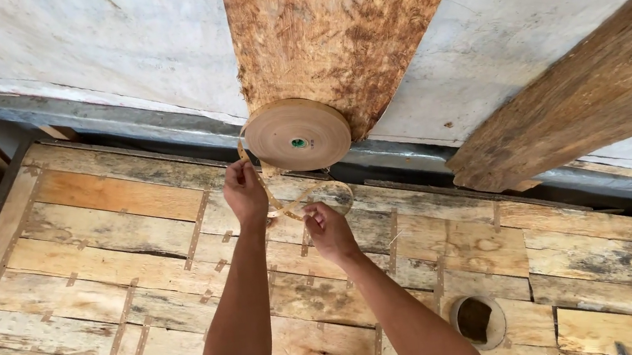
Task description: Measure, cut, and apply thin wood veneer strips onto a wooden mosaic panel.
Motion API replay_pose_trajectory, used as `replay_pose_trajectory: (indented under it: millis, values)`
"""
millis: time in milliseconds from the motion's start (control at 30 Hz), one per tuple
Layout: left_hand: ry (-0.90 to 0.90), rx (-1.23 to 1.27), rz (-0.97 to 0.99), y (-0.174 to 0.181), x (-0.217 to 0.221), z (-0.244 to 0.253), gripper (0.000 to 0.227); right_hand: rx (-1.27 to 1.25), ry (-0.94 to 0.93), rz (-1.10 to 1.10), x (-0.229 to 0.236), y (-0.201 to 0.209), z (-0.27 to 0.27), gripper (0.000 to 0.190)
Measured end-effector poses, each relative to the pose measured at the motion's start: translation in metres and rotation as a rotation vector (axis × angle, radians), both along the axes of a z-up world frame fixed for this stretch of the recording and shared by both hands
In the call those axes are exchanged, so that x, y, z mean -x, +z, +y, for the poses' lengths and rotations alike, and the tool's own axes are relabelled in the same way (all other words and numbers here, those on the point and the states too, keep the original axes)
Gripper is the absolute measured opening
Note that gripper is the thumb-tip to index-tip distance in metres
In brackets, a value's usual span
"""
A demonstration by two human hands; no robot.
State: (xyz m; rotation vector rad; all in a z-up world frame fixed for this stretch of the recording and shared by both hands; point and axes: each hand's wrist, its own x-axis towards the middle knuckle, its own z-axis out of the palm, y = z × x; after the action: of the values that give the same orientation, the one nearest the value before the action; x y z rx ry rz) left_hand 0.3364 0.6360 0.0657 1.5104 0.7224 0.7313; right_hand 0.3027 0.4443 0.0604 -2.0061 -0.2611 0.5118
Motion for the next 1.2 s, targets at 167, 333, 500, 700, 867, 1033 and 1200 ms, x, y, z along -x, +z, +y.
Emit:
replay_pose_trajectory:
  millis: [167, 333, 500, 700, 867, 1033, 1200]
  values:
    - [-0.144, -0.199, -0.023, -0.042, 0.032, -0.041, 0.011, -0.092, -0.052, -0.071, -0.005, 0.029, 0.006, 0.034]
    - [-0.372, -0.309, -0.011, -0.072, 0.086, -0.101, 0.008, -0.282, -0.041, -0.176, -0.008, 0.036, 0.004, 0.043]
    - [-0.645, -0.369, 0.111, -0.097, 0.111, -0.119, 0.015, -0.187, -0.238, 0.010, 0.006, 0.024, -0.012, 0.039]
    - [-0.566, 0.270, 0.132, -0.079, 0.092, -0.102, 0.061, 0.095, 0.169, 0.098, 0.031, -0.063, -0.042, 0.048]
    - [-0.711, 0.441, 0.337, -0.027, 0.091, -0.110, 0.075, 0.445, 0.535, 0.396, 0.061, -0.049, -0.049, 0.044]
    - [-0.516, 0.427, 0.125, -0.065, 0.097, -0.114, 0.068, 0.505, 0.635, 0.481, 0.061, -0.013, -0.062, 0.038]
    - [-0.479, 0.255, 0.227, -0.083, 0.108, -0.119, 0.045, 0.204, 0.214, 0.426, 0.035, -0.038, -0.071, 0.062]
